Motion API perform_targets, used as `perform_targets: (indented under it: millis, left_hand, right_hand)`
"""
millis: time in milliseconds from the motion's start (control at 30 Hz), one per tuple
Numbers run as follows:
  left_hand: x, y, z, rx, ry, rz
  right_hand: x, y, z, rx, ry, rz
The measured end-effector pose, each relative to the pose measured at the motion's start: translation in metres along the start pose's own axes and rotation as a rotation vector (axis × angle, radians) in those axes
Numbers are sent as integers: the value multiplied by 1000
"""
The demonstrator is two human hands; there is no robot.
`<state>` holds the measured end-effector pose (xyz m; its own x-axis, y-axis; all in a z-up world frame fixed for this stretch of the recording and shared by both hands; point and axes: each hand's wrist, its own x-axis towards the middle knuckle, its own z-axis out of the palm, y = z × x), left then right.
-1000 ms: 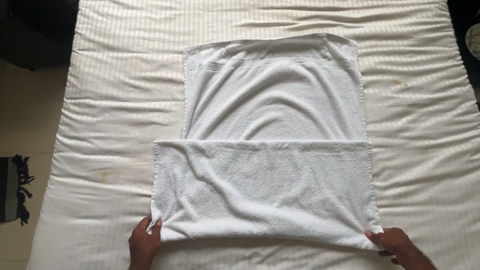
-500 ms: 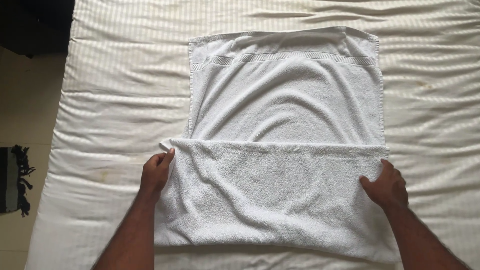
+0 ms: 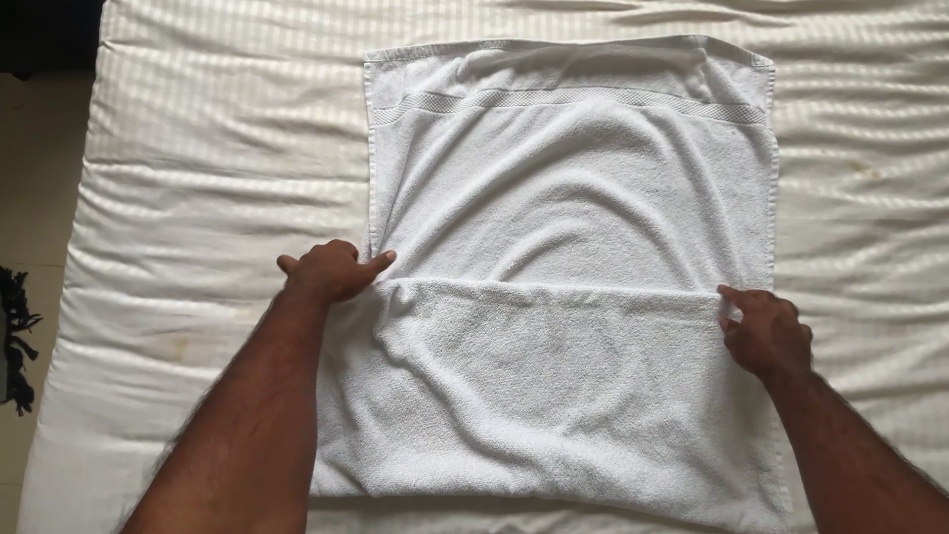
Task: The person folds a white towel on a bed, smoothing it out and folding it into a compact rectangle before placing it on a nearby nightstand. Then, the person gathers the white bed sheet from the bed and begins to fold it by hand.
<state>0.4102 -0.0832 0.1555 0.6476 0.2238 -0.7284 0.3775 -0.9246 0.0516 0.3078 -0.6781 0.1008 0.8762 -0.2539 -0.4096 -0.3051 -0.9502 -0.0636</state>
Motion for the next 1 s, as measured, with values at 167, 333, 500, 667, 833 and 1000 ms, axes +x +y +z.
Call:
perform_targets:
  millis: [167,333,500,667,833,1000]
  left_hand:
    - [16,18,-1,45,65,97]
    - [43,-7,7,-345,39,151]
    - [16,-8,-19,-164,72,53]
    - [13,-23,-32,90,208,29]
    - [29,-43,-21,-25,447,107]
    - [46,-54,7,-240,525,-35]
  right_hand:
    - [-7,-21,-24,-281,-35,46]
    - [-1,-20,-16,-316,-50,88]
    - [3,-18,-10,-285,-59,144]
    - [12,-20,-7,-274,-83,168]
    - [15,-14,-35,-297,-126,167]
    - [30,6,-36,-151,-148,237]
